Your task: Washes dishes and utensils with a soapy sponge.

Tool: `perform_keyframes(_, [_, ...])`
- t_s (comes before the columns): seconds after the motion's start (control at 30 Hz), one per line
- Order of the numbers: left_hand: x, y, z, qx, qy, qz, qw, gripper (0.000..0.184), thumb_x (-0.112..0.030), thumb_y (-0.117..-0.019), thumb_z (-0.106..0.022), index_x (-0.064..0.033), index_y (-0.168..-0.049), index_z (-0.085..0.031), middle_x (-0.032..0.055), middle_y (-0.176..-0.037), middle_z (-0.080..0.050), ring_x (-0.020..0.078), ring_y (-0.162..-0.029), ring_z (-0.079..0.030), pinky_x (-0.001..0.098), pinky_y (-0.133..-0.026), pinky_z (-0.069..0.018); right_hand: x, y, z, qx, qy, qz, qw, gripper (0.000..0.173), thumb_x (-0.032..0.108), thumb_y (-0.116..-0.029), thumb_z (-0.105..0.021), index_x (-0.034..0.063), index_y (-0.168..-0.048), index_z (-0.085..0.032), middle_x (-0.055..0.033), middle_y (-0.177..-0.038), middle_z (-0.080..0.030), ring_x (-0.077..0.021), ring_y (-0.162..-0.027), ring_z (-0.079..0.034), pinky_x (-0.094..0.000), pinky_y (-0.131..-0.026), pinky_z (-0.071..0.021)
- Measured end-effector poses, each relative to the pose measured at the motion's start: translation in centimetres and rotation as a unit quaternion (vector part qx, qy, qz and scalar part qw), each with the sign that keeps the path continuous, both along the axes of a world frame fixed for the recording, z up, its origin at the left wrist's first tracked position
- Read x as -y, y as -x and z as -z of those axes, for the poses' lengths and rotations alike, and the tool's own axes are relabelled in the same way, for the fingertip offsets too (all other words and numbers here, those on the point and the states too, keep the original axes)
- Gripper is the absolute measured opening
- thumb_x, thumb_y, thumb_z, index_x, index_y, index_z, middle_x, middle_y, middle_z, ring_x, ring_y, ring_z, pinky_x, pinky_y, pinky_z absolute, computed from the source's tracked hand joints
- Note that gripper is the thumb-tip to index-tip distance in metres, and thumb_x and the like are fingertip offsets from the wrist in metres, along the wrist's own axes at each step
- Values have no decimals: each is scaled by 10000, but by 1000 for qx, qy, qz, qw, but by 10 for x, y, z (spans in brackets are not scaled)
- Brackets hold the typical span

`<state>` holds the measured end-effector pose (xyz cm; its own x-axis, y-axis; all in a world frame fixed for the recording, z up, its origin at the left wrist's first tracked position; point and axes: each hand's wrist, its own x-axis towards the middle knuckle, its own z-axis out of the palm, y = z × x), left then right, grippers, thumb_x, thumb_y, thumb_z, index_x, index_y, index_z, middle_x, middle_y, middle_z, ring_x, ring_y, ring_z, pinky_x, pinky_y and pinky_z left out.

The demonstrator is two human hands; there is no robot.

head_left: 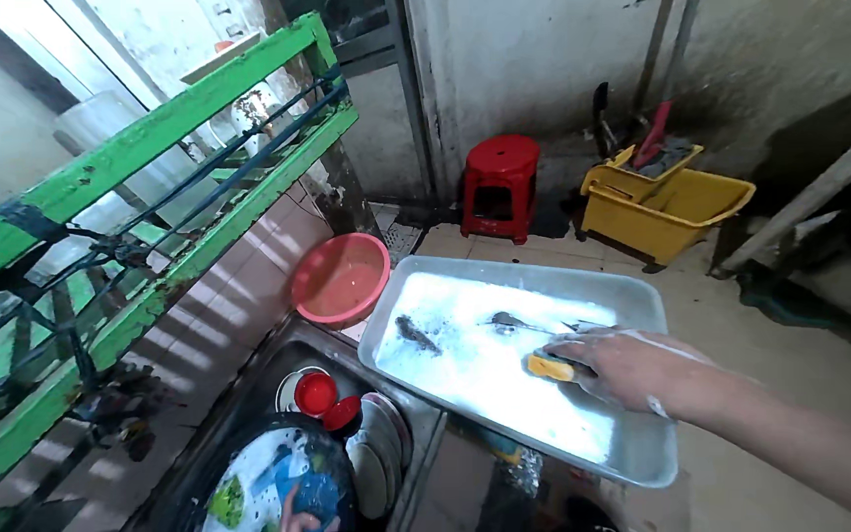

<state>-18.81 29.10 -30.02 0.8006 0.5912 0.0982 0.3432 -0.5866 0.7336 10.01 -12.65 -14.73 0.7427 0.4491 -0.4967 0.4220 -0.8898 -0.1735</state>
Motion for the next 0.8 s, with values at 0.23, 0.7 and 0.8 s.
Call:
perform_keyframes(0.23, [24, -90, -111, 148, 188, 155, 958, 475, -103, -693, -833, -21, -1095, -593, 164, -1479, -528, 150, -1306, -566, 293, -949, -554, 0, 1, -2, 8, -1, -6, 1000, 436, 265, -1008, -591, 243, -1444, -600, -62, -1418, -628, -335, -1325, -565, -584, -1076, -440])
perform_keyframes(0.7, [59, -202, -171, 1, 658, 226, 718, 566, -489, -1049, -271, -88, -1208, -636, 211, -996, -743, 291, -743, -747, 348, -495, -588, 3, 2, -1, 3, -26, 10, 1000, 430, 280, -1008, -579, 256, -1437, -604, -60, -1405, -632, -321, -1333, -554, -559, -1094, -429])
perform_keyframes(0.8, [23, -155, -149, 91, 565, 148, 807, 575, -456, -946, -654, -86, -1378, -577, 155, -1127, -733, 236, -925, -747, 370, -725, -641, 5, 1, 4, 12, -32, 0, 999, 431, 280, -1005, -584, 248, -1435, -607, -57, -1406, -633, -320, -1338, -553, -561, -1103, -424])
